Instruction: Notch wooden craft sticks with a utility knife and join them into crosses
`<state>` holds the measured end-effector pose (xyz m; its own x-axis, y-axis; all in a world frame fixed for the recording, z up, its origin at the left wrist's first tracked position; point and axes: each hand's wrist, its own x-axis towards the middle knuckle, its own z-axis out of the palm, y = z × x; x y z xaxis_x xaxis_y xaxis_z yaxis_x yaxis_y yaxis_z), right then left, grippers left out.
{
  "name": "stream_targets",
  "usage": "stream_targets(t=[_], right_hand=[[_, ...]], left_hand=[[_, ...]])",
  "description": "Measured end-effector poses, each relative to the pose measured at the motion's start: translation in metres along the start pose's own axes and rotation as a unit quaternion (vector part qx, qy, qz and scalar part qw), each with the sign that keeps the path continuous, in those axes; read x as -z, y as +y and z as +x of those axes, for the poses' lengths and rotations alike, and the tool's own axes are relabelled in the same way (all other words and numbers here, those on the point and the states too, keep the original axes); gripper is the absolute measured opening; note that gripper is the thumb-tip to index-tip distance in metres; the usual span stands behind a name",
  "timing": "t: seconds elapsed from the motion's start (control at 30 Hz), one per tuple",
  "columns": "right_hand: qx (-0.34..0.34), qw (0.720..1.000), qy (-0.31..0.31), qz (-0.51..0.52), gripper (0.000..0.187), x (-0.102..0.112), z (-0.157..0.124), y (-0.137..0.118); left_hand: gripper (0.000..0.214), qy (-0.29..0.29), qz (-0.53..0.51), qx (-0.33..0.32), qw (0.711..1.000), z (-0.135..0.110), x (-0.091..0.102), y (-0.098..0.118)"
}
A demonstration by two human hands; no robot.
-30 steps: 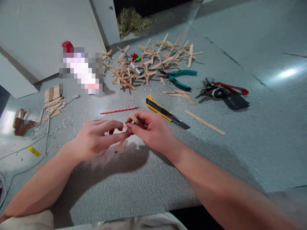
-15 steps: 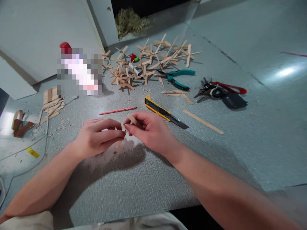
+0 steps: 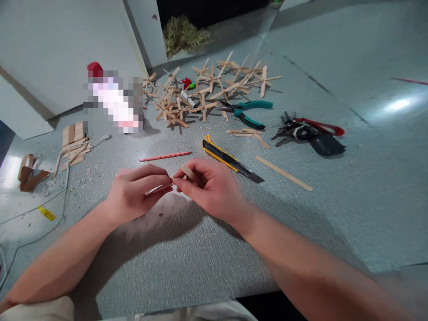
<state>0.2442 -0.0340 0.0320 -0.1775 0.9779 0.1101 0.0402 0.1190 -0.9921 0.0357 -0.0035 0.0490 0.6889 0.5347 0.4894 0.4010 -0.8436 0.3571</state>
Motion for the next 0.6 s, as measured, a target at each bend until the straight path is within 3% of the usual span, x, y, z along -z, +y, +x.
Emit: stream_targets(t=[0.17, 0.6], right_hand=[[0.017, 1.000, 0.006, 0.002, 0.014, 0.0003, -0.0002, 0.0004], [0.018, 0.999, 0.013, -0.041, 0.024, 0.0031, -0.0045, 0.0071]], left_hand=[[0.005, 0.029, 0.008, -0.019, 0.999, -0.0013, -0.0010, -0.0007], [0.006, -0.011, -0.053, 0.039, 0.998, 0.0025, 0.0007, 0.0001]])
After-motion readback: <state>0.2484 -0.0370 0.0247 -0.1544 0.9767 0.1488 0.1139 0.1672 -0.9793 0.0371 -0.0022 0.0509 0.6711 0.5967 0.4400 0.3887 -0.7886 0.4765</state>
